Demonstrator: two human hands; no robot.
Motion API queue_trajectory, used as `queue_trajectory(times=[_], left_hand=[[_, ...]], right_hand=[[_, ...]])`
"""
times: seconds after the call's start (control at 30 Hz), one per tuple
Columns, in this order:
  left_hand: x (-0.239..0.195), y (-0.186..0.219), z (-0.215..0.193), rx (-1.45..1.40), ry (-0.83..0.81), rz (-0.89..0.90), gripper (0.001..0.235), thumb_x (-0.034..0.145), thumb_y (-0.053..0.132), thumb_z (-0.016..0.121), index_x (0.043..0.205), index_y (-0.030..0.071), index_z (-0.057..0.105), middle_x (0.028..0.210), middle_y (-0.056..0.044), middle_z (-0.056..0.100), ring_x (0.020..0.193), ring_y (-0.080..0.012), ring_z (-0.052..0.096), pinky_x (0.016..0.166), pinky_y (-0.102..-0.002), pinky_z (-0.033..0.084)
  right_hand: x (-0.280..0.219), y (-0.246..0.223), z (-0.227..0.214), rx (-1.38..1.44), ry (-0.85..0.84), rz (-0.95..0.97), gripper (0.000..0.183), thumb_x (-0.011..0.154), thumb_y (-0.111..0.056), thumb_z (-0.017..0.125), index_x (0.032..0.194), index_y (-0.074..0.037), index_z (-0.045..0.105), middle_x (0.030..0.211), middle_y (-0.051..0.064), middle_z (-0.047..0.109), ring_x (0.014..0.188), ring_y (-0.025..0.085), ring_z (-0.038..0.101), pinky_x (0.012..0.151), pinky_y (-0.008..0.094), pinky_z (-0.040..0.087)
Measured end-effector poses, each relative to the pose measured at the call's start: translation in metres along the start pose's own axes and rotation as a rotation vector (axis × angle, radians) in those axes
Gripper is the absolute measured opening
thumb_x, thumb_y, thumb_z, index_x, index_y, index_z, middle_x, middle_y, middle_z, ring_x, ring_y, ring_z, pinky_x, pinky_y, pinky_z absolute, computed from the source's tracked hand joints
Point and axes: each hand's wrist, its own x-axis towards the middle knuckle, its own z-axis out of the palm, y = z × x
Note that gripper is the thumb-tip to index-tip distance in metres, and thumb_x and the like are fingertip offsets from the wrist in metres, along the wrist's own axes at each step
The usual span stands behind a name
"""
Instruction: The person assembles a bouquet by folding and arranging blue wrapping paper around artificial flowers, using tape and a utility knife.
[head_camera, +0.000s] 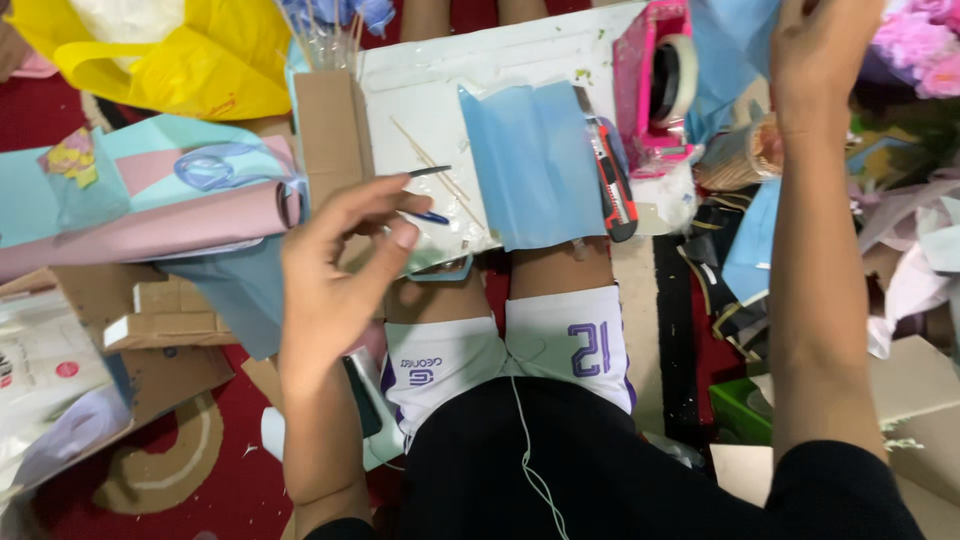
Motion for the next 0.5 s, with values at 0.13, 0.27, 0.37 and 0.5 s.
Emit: queue_trajectory(times=[0.13, 0.27, 0.37, 0.5], left_hand=[[-0.005, 0.006, -0.015, 0.028, 0.099, -0.059, 0.024, 0.092, 0.011, 0.057, 0.115, 0.002, 0.055, 0.1, -0.012, 0.068, 0.097, -0.0172, 0.065, 0.081, -0.024, 0.051], [-0.002, 0.007, -0.013, 0.053, 0.102, -0.091, 0.024, 0.092, 0.011, 0.056, 0.114, 0.002, 0.055, 0.101, -0.013, 0.068, 0.096, -0.0171, 0.066, 0.079, -0.024, 0.049], [0.001, 0.005, -0.008, 0.048, 0.093, -0.1, 0.024, 0.091, 0.01, 0.057, 0.114, 0.002, 0.056, 0.101, -0.013, 0.068, 0.094, -0.0152, 0.065, 0.079, -0.023, 0.05], [0.002, -0.005, -0.022, 0.093, 0.223, -0.142, 0.023, 0.094, 0.013, 0.058, 0.114, 0.002, 0.059, 0.103, -0.009, 0.065, 0.089, -0.0138, 0.063, 0.082, -0.024, 0.05]], right_hand=[[-0.036, 0.019, 0.056, -0.139, -0.131, -0.058, 0.01, 0.095, -0.004, 0.058, 0.085, -0.005, 0.057, 0.074, 0.019, 0.061, 0.063, 0.04, 0.06, 0.051, 0.048, 0.044], [-0.059, 0.03, 0.074, -0.223, -0.407, 0.211, 0.017, 0.078, 0.001, 0.056, 0.083, -0.006, 0.071, 0.074, 0.023, 0.063, 0.058, 0.043, 0.063, 0.051, 0.049, 0.054], [-0.058, 0.028, 0.069, -0.225, -0.527, 0.258, 0.021, 0.079, -0.002, 0.056, 0.088, -0.007, 0.074, 0.074, 0.028, 0.064, 0.061, 0.048, 0.061, 0.058, 0.052, 0.054], [-0.039, 0.004, 0.029, -0.255, -0.451, 0.148, 0.022, 0.082, -0.001, 0.058, 0.091, -0.01, 0.075, 0.069, 0.018, 0.066, 0.06, 0.037, 0.066, 0.047, 0.047, 0.057]])
